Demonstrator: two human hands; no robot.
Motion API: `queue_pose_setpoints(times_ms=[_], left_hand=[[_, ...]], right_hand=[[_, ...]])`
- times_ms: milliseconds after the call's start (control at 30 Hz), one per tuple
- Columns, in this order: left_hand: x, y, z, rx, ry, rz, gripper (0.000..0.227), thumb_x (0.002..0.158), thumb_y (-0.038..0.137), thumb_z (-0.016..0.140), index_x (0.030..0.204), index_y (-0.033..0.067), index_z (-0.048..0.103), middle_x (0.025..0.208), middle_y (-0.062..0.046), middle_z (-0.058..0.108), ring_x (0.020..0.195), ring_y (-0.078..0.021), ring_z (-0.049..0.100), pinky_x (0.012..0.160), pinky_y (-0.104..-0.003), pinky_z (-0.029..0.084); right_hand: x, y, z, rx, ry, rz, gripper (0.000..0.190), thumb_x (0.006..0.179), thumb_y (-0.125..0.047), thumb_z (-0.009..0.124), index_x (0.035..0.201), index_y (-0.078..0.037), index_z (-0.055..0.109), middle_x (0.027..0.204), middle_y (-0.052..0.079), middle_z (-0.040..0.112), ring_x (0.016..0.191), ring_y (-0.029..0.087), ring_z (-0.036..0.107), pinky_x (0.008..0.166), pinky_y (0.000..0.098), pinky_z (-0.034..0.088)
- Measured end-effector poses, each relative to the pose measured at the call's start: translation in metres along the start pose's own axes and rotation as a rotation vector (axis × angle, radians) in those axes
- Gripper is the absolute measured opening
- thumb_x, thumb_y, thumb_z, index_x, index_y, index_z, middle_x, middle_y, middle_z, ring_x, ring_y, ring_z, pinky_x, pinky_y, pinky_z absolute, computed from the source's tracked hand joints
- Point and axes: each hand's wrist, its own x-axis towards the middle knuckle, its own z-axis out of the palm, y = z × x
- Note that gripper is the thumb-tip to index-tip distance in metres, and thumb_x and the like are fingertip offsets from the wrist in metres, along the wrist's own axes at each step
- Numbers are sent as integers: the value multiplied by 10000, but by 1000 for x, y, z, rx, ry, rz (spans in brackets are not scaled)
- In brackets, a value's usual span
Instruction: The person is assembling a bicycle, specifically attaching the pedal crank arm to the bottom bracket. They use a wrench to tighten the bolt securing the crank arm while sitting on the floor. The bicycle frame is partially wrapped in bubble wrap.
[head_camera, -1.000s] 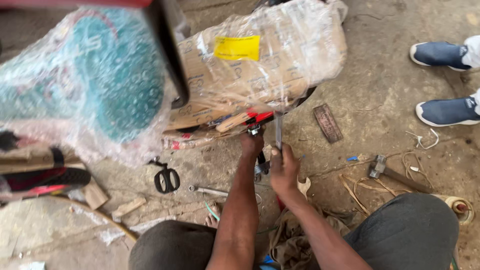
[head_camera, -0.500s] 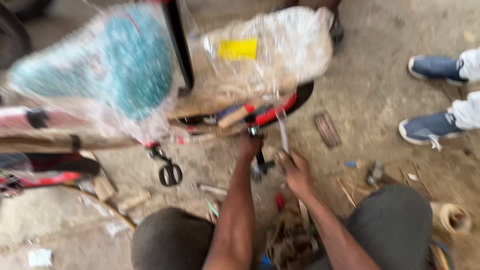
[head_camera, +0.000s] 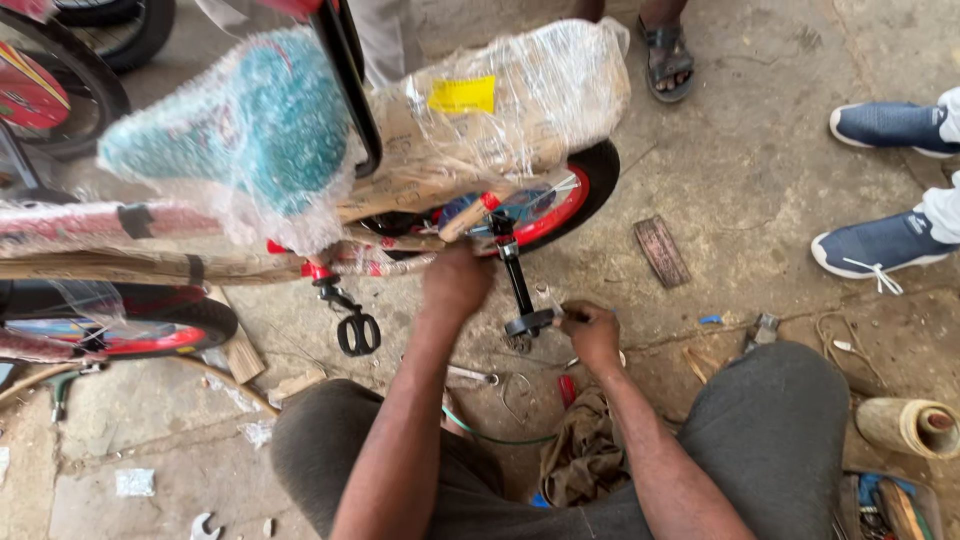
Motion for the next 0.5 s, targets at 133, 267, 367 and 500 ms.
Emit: queue_pose_setpoints(times_ms=[133,267,367,500], left_hand=[[1,3,8,330,128,392,150,892,27,663,1039,-5,674,1020,-245,698,848,-327,704,717,-437,605],[-7,7,-7,-135,325,263,183,829,117,729,994,46,692,972,-228,700,845,-400,689,716,-510,569],[-10,13,-22,-214,549,139,249,852,112,720,1043,1,605,1023,-210,658,909,-368,675,783,-474,557],[-10,17,-34,-199,666,309,374,793,116,726,1124,-18,614,1060,-220,647,955,-416,632,801,-503,526]], right_hand=[[24,-22,3,-515,-27,-549,122,812,-78,770,927,-38,765,875,109,703,746,254,648,666,402,542],[63,-74,-1,-841,-193,-679,121,910,-8,661,974,-60,749,960,102,710,807,278,655,696,447,554],[82,-107,-3,-985,-157,-895,135,828,-76,620,862,-101,748,967,97,720,891,301,669,814,531,530],[80,-136,10,-1240,-249,-868,204,880,-143,551,886,-71,742,936,146,697,902,311,649,831,496,506]])
